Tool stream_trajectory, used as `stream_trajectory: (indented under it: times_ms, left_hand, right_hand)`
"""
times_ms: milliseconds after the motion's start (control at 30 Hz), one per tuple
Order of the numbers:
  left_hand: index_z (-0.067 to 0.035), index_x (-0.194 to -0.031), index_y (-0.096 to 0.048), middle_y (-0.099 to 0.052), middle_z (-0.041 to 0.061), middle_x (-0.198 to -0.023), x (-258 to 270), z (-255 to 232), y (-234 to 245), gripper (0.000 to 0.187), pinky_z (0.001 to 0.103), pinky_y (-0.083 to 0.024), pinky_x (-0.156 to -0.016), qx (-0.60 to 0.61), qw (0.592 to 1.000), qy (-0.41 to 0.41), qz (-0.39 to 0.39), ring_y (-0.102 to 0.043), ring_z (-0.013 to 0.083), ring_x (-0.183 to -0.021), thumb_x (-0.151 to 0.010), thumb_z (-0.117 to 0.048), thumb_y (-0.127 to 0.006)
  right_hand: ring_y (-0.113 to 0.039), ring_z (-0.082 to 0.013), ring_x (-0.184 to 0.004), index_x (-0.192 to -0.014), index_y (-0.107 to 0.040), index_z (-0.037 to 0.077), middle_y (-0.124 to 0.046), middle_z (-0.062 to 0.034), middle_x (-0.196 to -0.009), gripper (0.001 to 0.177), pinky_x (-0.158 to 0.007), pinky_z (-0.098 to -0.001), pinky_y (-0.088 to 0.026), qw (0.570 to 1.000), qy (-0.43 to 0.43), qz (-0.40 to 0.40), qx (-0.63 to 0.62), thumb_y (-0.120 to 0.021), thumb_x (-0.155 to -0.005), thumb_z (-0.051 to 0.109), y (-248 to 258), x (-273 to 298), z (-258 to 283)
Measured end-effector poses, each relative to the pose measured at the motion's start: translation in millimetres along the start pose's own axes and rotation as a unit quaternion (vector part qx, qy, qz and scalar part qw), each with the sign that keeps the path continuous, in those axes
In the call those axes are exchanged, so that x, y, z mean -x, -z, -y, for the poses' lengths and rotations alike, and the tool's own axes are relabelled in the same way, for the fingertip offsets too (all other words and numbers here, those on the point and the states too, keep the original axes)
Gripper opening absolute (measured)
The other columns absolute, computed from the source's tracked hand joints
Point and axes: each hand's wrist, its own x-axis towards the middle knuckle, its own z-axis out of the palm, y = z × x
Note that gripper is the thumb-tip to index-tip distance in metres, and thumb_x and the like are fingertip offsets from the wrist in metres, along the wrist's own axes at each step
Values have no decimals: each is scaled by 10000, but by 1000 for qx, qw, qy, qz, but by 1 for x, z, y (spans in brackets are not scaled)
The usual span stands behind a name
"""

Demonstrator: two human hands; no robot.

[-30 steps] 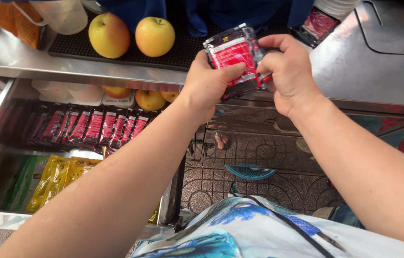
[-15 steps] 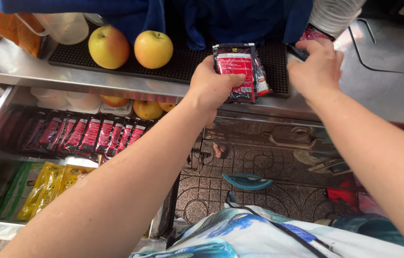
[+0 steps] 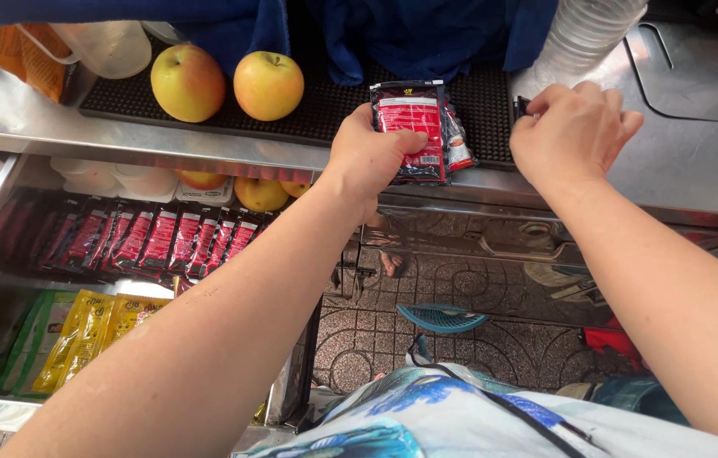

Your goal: Organize condiment packets and fruit inside a metal cart drawer.

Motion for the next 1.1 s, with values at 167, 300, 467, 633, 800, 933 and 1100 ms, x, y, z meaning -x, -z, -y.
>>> stream_trajectory:
  times_ms: [167,300,467,633,800,933,1100]
  left_hand:
    - [-69,-1178,-585,-748,96,-1055,12,-12,1,450,538,-570,-851,23,999,47,11,-727,231,-961,-757,-75,-747]
    - [-72,-1177,-578,-750,105,-1062,-5,8,5,454,603,-573,-865,36,998,38,23,-739,263,-970,-762,-86,-761]
    - [-84,-1191,-586,-746,104,-1080,13,-11,3,457,675,-535,-864,22,998,48,20,-725,271,-996,-766,-100,-755]
    - [-113,-1216,-580,-721,70,-1100,18,-11,1,466,722,-467,-834,-16,997,77,3,-679,248,-1012,-778,-102,-737]
    - [-4,-1161,-608,-763,120,-1059,8,15,9,400,406,-585,-917,73,995,-52,40,-740,219,-956,-783,12,-737]
    - [2,-1152,-598,-751,132,-1048,40,12,34,380,386,-617,-850,148,988,-28,42,-745,213,-920,-792,59,-703]
    - [11,-1171,-617,-753,145,-1023,66,25,79,354,400,-634,-820,224,973,3,58,-749,231,-882,-828,91,-659]
  right_hand:
    - [-391,-336,-1311,-1214,-731,183,-577,-128,-1354,474,-1025,-552,-228,999,18,-22,-22,-691,-743,149,1,-12,-15]
    - [-326,-383,-1331,-1326,-652,186,-503,-183,-1383,611,-1066,-573,-185,994,-84,71,9,-738,-723,230,19,-9,-7]
    - [-453,-359,-1235,-1170,-731,126,-597,-180,-1244,517,-1004,-543,-313,992,-122,11,0,-819,-703,328,18,-8,-21]
    - [-655,-347,-1027,-1002,-732,83,-716,-145,-1070,280,-910,-495,-517,970,-72,-199,-123,-857,-852,285,0,-16,-29]
    - [-747,-181,-869,-935,-662,99,-721,-44,-933,213,-768,-376,-629,805,-83,-47,-585,-833,-811,70,42,8,41]
    - [-718,-175,-781,-871,-629,100,-714,-34,-839,111,-683,-410,-621,706,-187,109,-674,-738,-849,96,47,39,66]
    - [-686,-172,-720,-814,-607,95,-705,-60,-820,100,-690,-373,-592,620,-143,217,-740,-684,-856,46,26,69,89]
